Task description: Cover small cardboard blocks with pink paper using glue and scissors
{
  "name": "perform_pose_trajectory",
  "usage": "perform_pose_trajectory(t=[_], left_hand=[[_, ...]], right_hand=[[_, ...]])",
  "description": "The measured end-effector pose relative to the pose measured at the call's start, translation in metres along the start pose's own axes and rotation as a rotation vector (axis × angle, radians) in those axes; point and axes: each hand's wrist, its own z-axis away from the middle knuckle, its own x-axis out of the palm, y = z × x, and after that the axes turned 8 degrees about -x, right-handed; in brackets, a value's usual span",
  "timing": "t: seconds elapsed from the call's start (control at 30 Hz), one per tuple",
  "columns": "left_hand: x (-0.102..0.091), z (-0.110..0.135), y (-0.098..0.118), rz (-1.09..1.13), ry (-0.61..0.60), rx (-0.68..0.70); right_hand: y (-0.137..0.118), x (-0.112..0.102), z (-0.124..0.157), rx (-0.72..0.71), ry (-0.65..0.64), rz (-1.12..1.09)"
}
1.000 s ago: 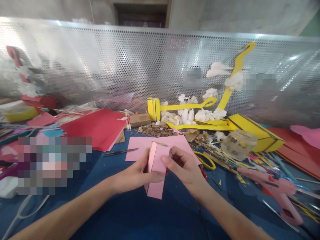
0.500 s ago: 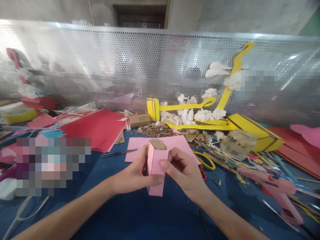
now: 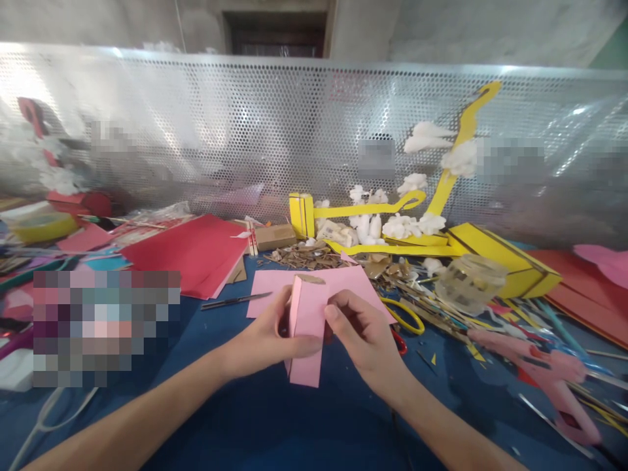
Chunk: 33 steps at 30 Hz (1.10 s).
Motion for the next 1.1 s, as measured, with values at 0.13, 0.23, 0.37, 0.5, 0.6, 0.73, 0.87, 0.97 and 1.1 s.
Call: perform_pose_trajectory(t=[0.13, 0.23, 0.37, 0.5, 0.6, 0.73, 0.87, 0.97, 1.1], left_hand=[[0.000, -0.003, 0.000, 0.125, 0.135, -0.073], [-0.002, -0.004, 0.001, 0.189, 0.214, -0.128], [-0.002, -0.004, 0.005, 0.198, 0.242, -0.144], [0.002, -0.004, 0.007, 0.236, 0.258, -0.139], [0.002, -0.005, 0.006, 0.254, 0.244, -0.128], [0.000, -0.006, 0.002, 0.233, 0.225, -0.127], [-0.002, -0.006, -0.003, 0.185, 0.245, -0.115], [-0.003, -0.008, -0.004, 0.131, 0.259, -0.069], [-0.012, -0.010, -0.002, 0.029, 0.308, -0.044]], right_hand=[[0.004, -0.002, -0.002, -0.012, -0.004, -0.032], [0.005, -0.001, -0.001, -0.009, -0.024, -0.052], [0.005, 0.002, 0.003, 0.055, -0.088, -0.065], [0.006, 0.007, 0.006, 0.050, -0.117, -0.021], [0.008, 0.009, 0.006, 0.053, -0.109, 0.027], [0.009, 0.010, 0.005, 0.060, -0.102, 0.051], [0.009, 0.011, 0.006, 0.067, -0.102, 0.056], [0.010, 0.012, 0.007, 0.073, -0.124, 0.074], [0.014, 0.004, 0.002, 0.061, -0.084, 0.119]])
